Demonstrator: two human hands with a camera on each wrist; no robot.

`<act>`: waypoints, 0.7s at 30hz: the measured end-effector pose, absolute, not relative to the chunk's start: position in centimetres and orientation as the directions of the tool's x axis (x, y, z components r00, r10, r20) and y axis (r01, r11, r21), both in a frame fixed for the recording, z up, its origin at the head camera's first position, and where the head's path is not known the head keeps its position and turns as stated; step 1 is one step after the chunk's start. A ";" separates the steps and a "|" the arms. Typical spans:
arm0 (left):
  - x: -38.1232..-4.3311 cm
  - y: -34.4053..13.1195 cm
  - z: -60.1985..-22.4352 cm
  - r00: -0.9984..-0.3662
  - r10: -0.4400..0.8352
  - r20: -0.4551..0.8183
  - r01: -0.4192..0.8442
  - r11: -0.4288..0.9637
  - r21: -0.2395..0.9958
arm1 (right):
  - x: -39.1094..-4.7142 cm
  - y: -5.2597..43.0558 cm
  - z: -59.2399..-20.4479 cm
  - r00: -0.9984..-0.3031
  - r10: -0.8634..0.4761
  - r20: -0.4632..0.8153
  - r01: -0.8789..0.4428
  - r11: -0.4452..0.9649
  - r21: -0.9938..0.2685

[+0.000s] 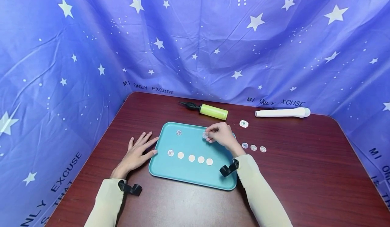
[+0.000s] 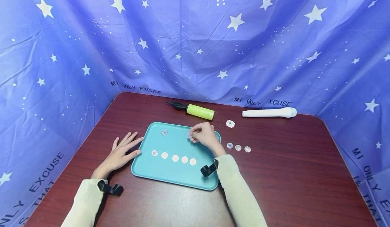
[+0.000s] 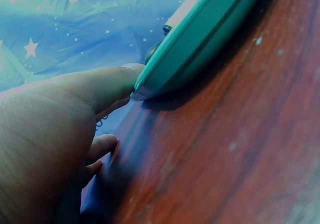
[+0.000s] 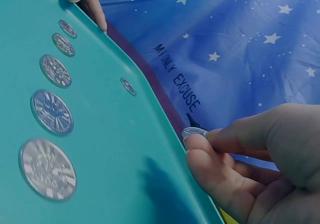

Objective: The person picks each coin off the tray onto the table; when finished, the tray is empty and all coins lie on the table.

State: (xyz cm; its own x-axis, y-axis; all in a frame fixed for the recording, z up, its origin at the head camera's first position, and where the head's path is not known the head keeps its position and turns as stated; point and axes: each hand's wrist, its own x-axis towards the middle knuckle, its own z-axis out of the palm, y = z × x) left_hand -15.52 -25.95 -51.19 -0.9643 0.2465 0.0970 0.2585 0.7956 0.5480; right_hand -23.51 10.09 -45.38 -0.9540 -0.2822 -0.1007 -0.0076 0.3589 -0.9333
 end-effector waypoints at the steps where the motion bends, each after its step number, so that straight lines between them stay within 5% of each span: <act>1: -15.5 -26.0 -51.2 -0.964 0.247 0.098 0.260 0.795 0.548 | -23.5 10.3 -45.4 -0.955 -0.278 -0.105 -0.004 0.363 -0.932; 21: -15.4 -25.9 -51.0 -0.963 0.248 0.102 0.262 0.793 0.551 | -22.8 14.8 -45.9 -0.967 -0.240 -0.084 0.001 0.329 -0.944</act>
State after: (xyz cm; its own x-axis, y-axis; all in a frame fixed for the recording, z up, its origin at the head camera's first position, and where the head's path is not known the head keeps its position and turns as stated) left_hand -15.43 -25.86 -51.02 -0.9634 0.2479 0.1018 0.2621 0.7926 0.5505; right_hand -22.83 14.80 -45.88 -0.9672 -0.2395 -0.0844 0.0008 0.3293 -0.9442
